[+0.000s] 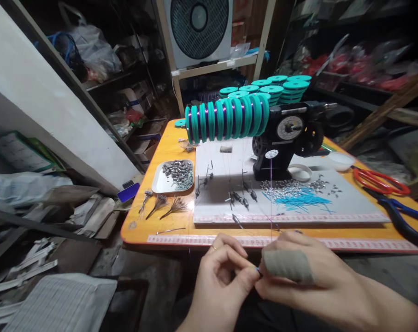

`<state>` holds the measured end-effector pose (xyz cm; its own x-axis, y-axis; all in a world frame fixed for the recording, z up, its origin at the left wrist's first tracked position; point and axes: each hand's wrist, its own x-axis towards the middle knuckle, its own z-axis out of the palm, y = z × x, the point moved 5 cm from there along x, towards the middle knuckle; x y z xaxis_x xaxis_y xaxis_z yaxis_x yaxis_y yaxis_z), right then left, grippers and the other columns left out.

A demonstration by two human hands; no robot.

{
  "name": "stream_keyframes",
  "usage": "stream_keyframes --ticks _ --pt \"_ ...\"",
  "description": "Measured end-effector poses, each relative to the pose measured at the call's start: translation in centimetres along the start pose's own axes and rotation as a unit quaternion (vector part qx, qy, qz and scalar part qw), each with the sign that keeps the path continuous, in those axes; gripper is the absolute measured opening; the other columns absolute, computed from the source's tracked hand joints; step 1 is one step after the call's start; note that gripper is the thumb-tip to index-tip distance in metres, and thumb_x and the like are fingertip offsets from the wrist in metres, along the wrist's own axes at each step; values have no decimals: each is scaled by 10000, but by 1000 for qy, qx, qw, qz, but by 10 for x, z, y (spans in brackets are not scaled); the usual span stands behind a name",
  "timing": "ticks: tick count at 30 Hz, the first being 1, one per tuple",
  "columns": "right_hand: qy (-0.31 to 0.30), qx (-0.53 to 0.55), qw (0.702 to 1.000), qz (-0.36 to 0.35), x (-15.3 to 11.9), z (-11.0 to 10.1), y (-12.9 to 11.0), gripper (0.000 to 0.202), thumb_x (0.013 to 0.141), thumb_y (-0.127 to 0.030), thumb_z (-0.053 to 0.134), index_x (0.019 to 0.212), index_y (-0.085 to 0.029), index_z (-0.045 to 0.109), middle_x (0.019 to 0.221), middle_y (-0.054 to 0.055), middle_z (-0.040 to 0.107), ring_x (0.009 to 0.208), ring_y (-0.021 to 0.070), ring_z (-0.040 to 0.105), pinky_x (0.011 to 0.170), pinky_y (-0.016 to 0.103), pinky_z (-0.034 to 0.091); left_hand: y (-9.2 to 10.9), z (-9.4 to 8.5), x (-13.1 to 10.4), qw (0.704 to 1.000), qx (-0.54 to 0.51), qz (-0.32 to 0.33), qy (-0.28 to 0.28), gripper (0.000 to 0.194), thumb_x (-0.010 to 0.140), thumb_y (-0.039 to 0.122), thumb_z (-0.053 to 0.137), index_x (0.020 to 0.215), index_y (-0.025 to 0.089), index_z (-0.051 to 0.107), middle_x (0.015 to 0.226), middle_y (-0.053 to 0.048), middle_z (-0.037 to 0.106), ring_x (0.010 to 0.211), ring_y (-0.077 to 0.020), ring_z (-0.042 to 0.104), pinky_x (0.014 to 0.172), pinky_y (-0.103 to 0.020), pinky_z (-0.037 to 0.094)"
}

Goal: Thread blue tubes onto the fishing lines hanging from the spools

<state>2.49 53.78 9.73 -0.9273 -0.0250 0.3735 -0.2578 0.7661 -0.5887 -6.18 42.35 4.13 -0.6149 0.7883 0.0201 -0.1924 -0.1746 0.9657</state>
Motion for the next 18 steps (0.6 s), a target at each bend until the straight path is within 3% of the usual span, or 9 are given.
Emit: stream_keyframes --ticks 2,4,9,10,11,12,15,16,18 --pt "5 78 992 98 -2 3 10 183 906 -298 646 746 -209 640 649 -35 601 586 112 571 559 236 460 13 0 -5 973 175 149 30 77 818 114 670 755 153 650 914 -46 511 790 -118 557 665 -200 456" --pt "53 112 984 126 0 2 15 151 921 -293 611 811 -221 685 752 -3 647 651 135 620 559 234 490 22 5 -13 907 305 288 43 114 839 47 598 854 150 643 899 -46 517 728 -109 572 611 -197 479" --pt "122 54 991 3 21 -4 7 208 928 -109 538 880 -217 709 893 37 644 778 124 652 673 216 525 34 17 -24 713 489 502 13 149 826 -23 569 934 36 653 866 -133 655 773 -196 651 714 -310 547" --pt "125 43 991 -11 24 -5 6 204 919 -84 549 875 -208 705 886 35 643 780 116 650 677 206 520 35 19 -25 692 495 526 -12 164 821 -29 565 951 17 654 889 -160 686 773 -206 661 719 -328 546" --pt "127 34 991 -16 26 -6 5 196 909 -69 563 866 -202 700 882 34 642 777 110 648 674 198 516 37 19 -25 697 485 526 -35 178 817 -31 562 959 19 657 908 -173 707 776 -211 668 710 -332 543" --pt "130 25 991 -17 25 -7 4 182 901 -63 577 876 -200 695 874 31 638 767 108 644 666 195 513 38 18 -21 737 459 494 -46 176 819 -22 563 948 46 662 911 -163 720 765 -203 668 680 -318 538" --pt "134 0 991 -14 16 -12 1 268 886 -55 557 1103 -199 621 911 44 630 740 117 632 639 203 519 27 2 -4 943 250 219 -9 100 827 75 628 775 157 651 830 -76 703 704 -154 628 574 -238 479" --pt "117 -7 993 -22 12 -12 -2 335 871 -47 544 1170 -197 572 962 61 635 778 132 638 660 215 528 17 -1 -1 983 145 110 6 109 824 129 665 724 164 639 813 -61 685 702 -143 610 579 -224 460" --pt "56 -12 997 -51 7 -11 -8 358 839 -29 519 1146 -210 547 1008 66 643 845 152 639 695 231 531 -1 1 -1 997 -61 -46 8 182 797 233 738 675 149 632 801 -49 659 691 -118 568 616 -213 431"
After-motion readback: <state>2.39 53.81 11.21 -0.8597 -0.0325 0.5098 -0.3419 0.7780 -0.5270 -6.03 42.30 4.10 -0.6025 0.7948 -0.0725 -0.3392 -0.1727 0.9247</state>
